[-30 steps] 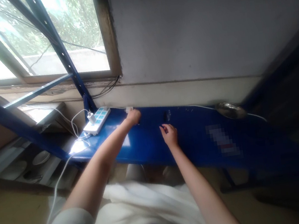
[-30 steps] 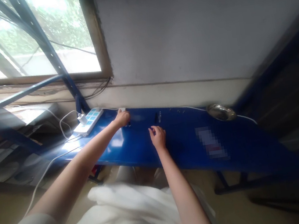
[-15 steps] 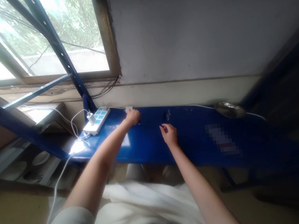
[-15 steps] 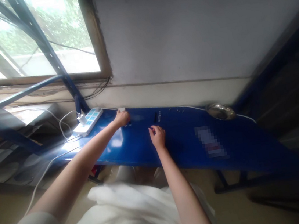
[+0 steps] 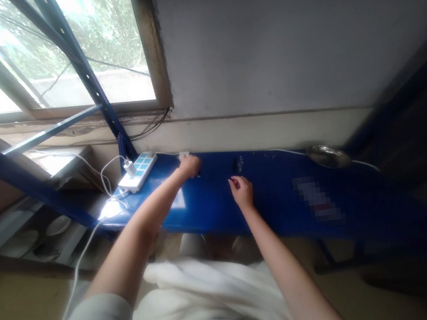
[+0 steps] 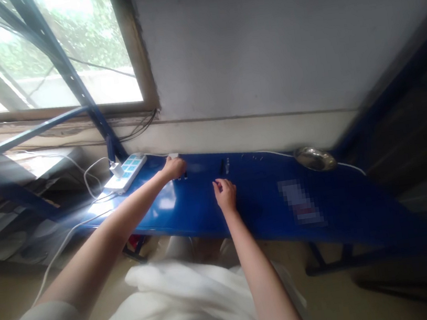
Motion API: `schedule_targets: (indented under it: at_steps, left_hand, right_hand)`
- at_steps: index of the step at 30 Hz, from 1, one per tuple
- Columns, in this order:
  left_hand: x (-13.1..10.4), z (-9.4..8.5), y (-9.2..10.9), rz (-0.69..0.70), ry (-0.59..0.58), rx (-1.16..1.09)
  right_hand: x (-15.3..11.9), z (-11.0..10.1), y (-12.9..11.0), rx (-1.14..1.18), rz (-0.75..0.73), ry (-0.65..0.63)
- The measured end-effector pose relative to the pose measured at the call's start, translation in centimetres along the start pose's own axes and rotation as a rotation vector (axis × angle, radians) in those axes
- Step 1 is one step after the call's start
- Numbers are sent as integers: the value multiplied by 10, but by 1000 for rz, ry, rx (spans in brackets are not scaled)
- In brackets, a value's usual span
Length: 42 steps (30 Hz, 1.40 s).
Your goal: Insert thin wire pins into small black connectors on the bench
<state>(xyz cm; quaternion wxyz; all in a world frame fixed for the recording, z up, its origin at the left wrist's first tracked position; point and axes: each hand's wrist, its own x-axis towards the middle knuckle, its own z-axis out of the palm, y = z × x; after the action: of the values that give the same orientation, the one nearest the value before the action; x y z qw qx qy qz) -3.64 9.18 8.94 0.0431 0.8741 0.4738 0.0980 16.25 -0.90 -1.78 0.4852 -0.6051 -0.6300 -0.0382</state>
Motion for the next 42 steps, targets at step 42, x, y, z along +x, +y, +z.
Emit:
schedule_targets:
  at_steps: [42]
  left_hand:
    - [29, 89, 105, -358, 284, -536]
  right_hand:
    - [7, 1, 3, -64, 379, 31]
